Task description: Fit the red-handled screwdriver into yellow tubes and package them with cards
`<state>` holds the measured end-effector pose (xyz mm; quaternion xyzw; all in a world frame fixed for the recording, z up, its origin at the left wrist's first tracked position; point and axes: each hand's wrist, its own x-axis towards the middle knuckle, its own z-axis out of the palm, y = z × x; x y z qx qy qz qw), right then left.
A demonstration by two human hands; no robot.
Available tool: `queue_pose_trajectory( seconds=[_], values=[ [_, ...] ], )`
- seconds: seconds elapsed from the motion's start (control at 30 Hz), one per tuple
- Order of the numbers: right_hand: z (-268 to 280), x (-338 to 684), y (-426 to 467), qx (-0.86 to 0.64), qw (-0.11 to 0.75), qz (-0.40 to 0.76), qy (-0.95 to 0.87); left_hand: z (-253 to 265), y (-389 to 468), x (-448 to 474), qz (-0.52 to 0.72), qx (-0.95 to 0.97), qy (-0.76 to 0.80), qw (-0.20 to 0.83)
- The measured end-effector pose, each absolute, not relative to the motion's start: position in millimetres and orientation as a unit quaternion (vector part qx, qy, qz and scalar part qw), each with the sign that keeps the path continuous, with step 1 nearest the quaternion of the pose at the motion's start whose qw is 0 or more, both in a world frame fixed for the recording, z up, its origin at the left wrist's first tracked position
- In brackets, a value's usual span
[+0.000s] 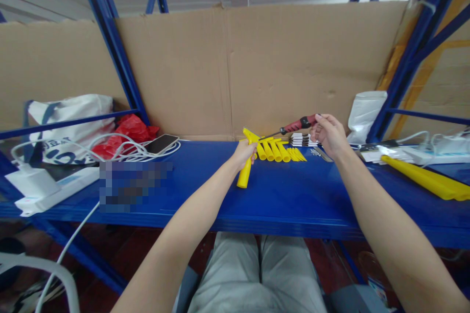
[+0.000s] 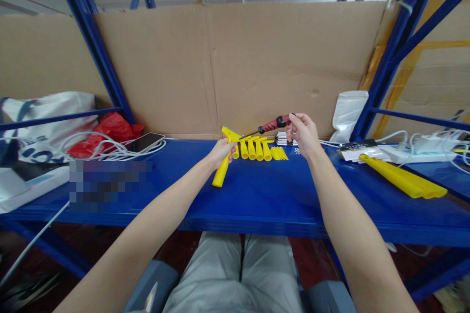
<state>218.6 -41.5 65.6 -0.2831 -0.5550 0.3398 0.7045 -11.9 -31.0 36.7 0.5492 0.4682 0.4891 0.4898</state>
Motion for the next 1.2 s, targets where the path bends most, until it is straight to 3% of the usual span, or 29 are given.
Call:
queue_pose_trajectory(
  seconds=[1.2],
  values=[
    [68.1, 217.6, -48.4, -0.286, 0.673, 0.373, -0.571, 37.6, -31.0, -12.6, 0.514, 0.531, 0.465, 0.488]
  ],
)
